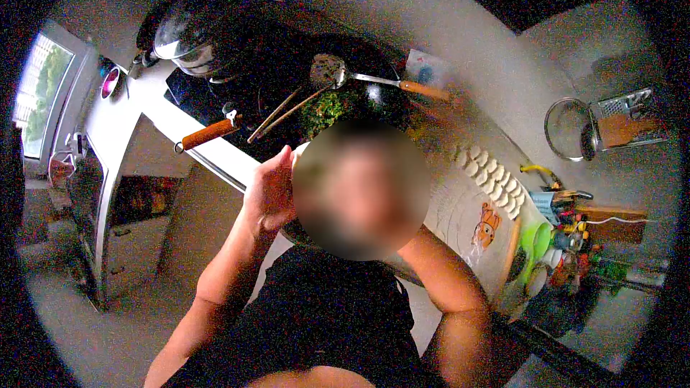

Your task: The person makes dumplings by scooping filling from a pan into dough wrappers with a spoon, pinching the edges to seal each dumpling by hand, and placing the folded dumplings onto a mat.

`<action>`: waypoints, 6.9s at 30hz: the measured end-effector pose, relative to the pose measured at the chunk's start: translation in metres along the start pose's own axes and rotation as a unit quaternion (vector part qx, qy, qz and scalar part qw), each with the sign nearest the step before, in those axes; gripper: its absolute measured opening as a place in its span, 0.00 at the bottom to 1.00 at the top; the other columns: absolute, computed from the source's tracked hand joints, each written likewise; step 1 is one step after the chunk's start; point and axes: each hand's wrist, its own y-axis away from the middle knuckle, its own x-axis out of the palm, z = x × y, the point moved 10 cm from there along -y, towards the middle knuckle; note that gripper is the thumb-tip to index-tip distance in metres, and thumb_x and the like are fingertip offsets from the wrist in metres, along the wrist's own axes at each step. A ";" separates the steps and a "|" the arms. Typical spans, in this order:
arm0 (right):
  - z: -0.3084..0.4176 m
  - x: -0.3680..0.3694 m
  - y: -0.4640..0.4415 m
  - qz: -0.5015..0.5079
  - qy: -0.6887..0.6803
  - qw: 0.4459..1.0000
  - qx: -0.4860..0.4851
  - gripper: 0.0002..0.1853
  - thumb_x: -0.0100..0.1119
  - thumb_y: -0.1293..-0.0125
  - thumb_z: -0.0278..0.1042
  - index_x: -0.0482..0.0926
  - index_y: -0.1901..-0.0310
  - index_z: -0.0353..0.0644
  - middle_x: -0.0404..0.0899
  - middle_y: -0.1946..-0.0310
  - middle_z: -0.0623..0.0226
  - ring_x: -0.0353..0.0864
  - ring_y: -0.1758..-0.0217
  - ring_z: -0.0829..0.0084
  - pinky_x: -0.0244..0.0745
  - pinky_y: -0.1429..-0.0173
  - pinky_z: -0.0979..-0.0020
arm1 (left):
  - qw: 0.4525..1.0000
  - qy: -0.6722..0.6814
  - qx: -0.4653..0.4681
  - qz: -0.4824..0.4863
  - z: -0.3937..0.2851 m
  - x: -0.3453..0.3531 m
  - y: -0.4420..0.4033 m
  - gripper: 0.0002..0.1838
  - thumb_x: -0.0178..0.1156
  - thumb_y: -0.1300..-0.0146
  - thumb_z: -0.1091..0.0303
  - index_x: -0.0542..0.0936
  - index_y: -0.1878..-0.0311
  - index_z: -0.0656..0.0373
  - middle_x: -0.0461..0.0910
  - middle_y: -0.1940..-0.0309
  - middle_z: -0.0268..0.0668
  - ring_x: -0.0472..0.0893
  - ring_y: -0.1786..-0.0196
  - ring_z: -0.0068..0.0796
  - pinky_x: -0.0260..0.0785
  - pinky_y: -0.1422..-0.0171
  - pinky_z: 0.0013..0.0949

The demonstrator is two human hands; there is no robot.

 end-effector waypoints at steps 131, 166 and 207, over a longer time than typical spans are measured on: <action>-0.024 -0.089 -0.010 -0.137 -0.346 0.914 0.163 0.12 0.68 0.53 0.31 0.83 0.64 0.41 0.73 0.72 0.68 0.72 0.67 0.75 0.67 0.42 0.64 | 0.941 -0.334 0.059 -0.008 0.032 0.070 0.006 0.24 0.63 0.48 0.72 0.71 0.46 0.66 0.78 0.58 0.42 0.80 0.59 0.32 0.75 0.54 0.29; -0.048 -0.070 0.062 -0.374 -0.446 0.740 0.339 0.18 0.60 0.46 0.17 0.74 0.52 0.31 0.75 0.52 0.52 0.77 0.51 0.68 0.72 0.47 0.72 | 0.856 -0.416 0.273 -0.141 0.013 0.058 -0.012 0.11 0.63 0.47 0.77 0.79 0.59 0.67 0.80 0.67 0.34 0.77 0.65 0.18 0.69 0.57 0.20; -0.049 -0.034 0.091 -0.252 -0.658 0.536 0.465 0.16 0.51 0.37 0.31 0.71 0.52 0.28 0.76 0.57 0.57 0.79 0.56 0.65 0.78 0.52 0.63 | 0.831 -0.542 0.104 0.069 0.052 0.064 -0.039 0.35 0.56 0.42 0.47 0.67 0.41 0.68 0.70 0.48 0.41 0.71 0.47 0.31 0.62 0.43 0.30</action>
